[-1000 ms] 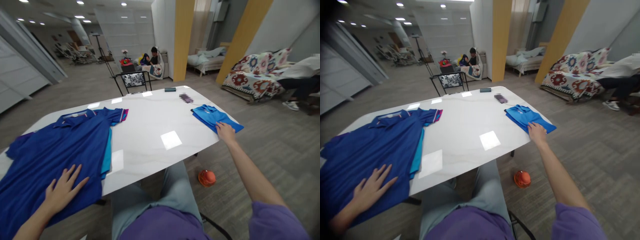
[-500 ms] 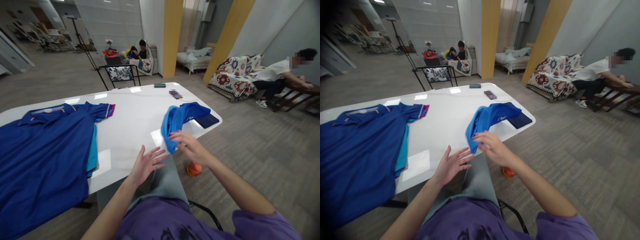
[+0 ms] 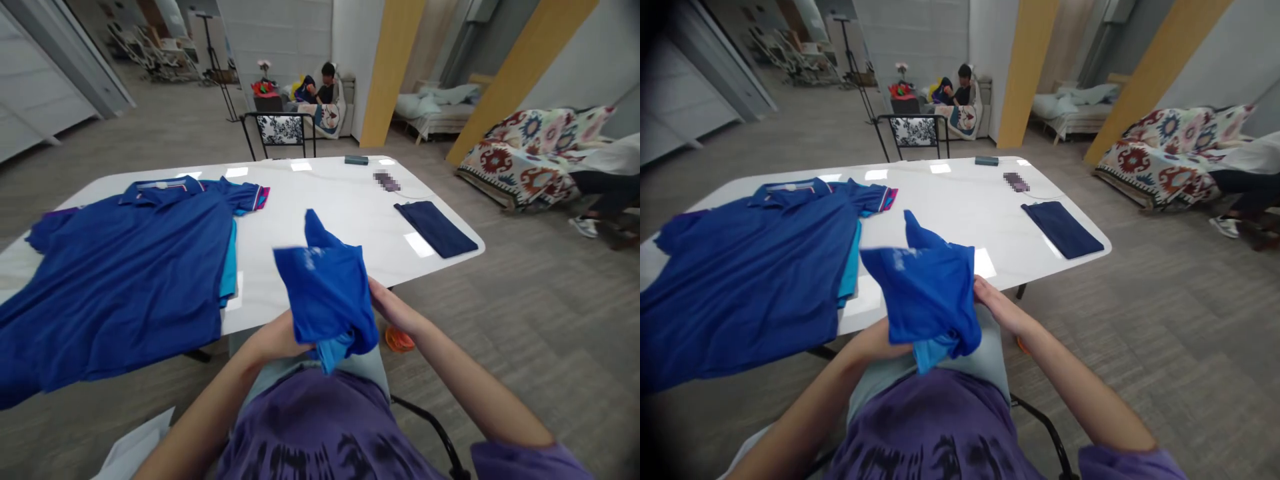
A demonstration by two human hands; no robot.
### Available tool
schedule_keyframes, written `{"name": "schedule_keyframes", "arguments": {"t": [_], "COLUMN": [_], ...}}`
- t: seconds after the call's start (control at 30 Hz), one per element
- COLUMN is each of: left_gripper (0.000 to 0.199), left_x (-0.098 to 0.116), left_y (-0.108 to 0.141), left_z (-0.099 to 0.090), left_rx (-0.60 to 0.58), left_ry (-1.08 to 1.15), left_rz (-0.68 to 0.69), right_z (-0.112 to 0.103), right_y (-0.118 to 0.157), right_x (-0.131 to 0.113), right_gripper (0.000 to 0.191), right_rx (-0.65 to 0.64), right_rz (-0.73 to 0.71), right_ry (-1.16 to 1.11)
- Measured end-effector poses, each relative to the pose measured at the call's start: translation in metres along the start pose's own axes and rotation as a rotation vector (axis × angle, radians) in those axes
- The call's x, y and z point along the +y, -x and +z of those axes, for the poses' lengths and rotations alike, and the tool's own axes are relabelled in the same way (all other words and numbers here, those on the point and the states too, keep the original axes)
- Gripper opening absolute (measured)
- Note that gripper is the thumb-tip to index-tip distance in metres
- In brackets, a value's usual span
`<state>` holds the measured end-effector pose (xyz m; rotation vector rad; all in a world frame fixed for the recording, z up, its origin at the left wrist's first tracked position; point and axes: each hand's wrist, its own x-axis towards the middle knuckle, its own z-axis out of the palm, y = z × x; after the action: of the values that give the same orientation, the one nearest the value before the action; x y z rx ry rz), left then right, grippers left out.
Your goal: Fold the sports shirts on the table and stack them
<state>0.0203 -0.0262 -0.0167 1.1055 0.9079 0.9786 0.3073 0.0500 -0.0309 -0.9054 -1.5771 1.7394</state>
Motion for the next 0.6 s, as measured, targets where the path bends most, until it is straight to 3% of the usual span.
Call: {"name": "schedule_keyframes", "arguments": {"t": [0.1, 0.17, 0.3, 0.43, 0.6], "left_gripper": [0.085, 0.090, 0.076, 0.057, 0.033], "left_x": [0.016, 0.016, 0.009, 0.021, 0.057], "left_y": [0.014, 0.018, 0.017, 0.008, 0.016], "left_z": [-0.001, -0.007, -0.027, -0.043, -0.079], "left_rx": [-0.147, -0.135, 0.229, 0.599, 0.784], "left_ry": [-0.267, -0.321, -0.098, -0.099, -0.102], "left_rz": [0.185, 0.284, 0.290, 0.352, 0.502], "right_z": [0.029, 0.044, 0.056, 0.054, 0.050], "right_y": [-0.024, -0.035, -0.047, -0.057, -0.073], "right_x": [-0.001, -0.009, -0.035, -0.063, -0.116], "right_gripper": [0.064, 0.062, 0.058, 0.053, 0.056], "right_rx": [0.100, 0.121, 0.051, 0.040, 0.235], "right_rz": [0.025, -0.002, -0.014, -0.128, -0.331], "right_ry": [-0.093, -0.082, -0.049, 0.075, 0.207]}}
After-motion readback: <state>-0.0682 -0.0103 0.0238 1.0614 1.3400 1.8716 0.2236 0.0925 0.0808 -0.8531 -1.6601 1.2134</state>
